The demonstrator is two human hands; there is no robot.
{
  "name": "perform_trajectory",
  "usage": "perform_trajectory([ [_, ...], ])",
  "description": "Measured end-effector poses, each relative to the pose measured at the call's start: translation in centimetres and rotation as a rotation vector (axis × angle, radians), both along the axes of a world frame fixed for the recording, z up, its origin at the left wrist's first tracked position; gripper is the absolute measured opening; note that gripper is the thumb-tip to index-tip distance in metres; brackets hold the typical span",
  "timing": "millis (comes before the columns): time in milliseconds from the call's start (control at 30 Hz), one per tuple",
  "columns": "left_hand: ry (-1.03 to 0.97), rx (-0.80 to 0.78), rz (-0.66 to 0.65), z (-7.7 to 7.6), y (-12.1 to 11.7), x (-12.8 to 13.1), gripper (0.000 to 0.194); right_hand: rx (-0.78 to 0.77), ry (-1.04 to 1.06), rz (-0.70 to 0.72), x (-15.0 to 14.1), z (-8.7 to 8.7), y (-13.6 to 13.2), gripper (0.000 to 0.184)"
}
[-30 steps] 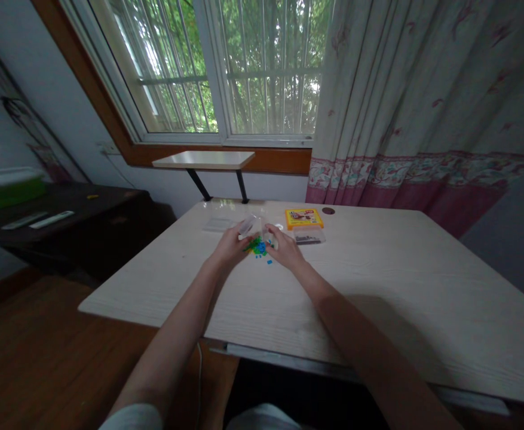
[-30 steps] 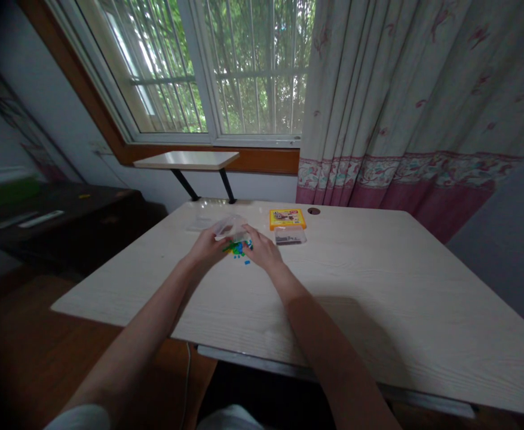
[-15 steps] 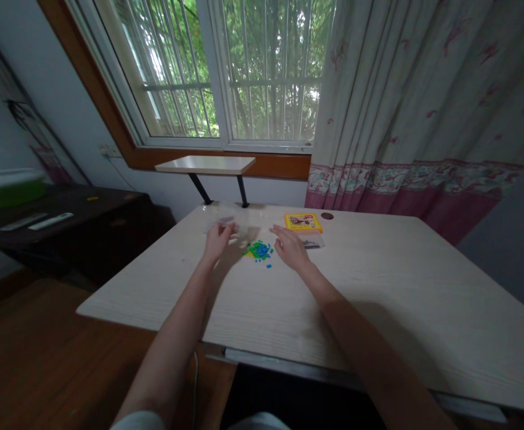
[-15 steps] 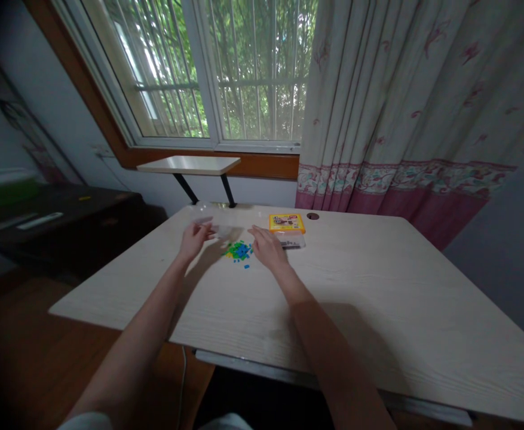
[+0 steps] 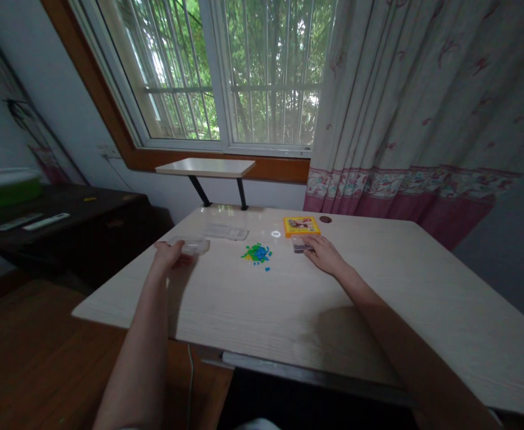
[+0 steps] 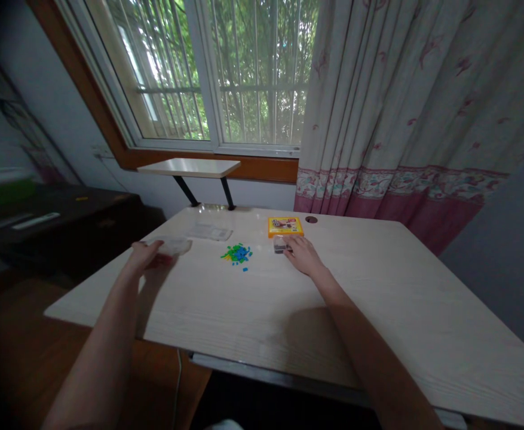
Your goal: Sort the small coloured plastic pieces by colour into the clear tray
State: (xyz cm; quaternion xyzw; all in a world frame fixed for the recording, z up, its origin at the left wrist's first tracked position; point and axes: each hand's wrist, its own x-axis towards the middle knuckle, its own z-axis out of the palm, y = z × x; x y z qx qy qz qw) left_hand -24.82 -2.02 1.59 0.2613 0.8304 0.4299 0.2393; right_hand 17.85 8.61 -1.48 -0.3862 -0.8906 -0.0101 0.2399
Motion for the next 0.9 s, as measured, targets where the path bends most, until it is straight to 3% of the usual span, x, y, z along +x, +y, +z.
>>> perform_trajectory([
  [300,0.222,-0.181,-0.163,-0.2,0.4,0.4,0.062,-0.127,0.054,0.147,0.5,1.5,-0.5,0.041],
  [500,0.265,-0.149,-0.264,-0.3,1.3,0.6,0.06,-0.151,0.029,0.139,0.3,2.1,-0.4,0.038],
  [633,0.548,-0.143,-0.247,0.2,1.7,0.9,0.053,-0.16,0.033,0.087,-0.1,2.8,-0.9,0.042],
  [733,0.765,-0.026,-0.222,1.2,1.9,2.5,0.049,-0.133,0.245,0.1,-1.6,2.8,-1.3,0.052],
  [833,0.713,0.122,-0.613,2.1,2.5,5.9,0.051,-0.198,0.57,0.11,-4.4,2.1,-1.5,0.061],
  [900,0.63,0.221,-0.857,2.1,3.0,8.7,0.067,-0.275,0.693,0.16,-6.5,1.4,-1.6,0.071],
])
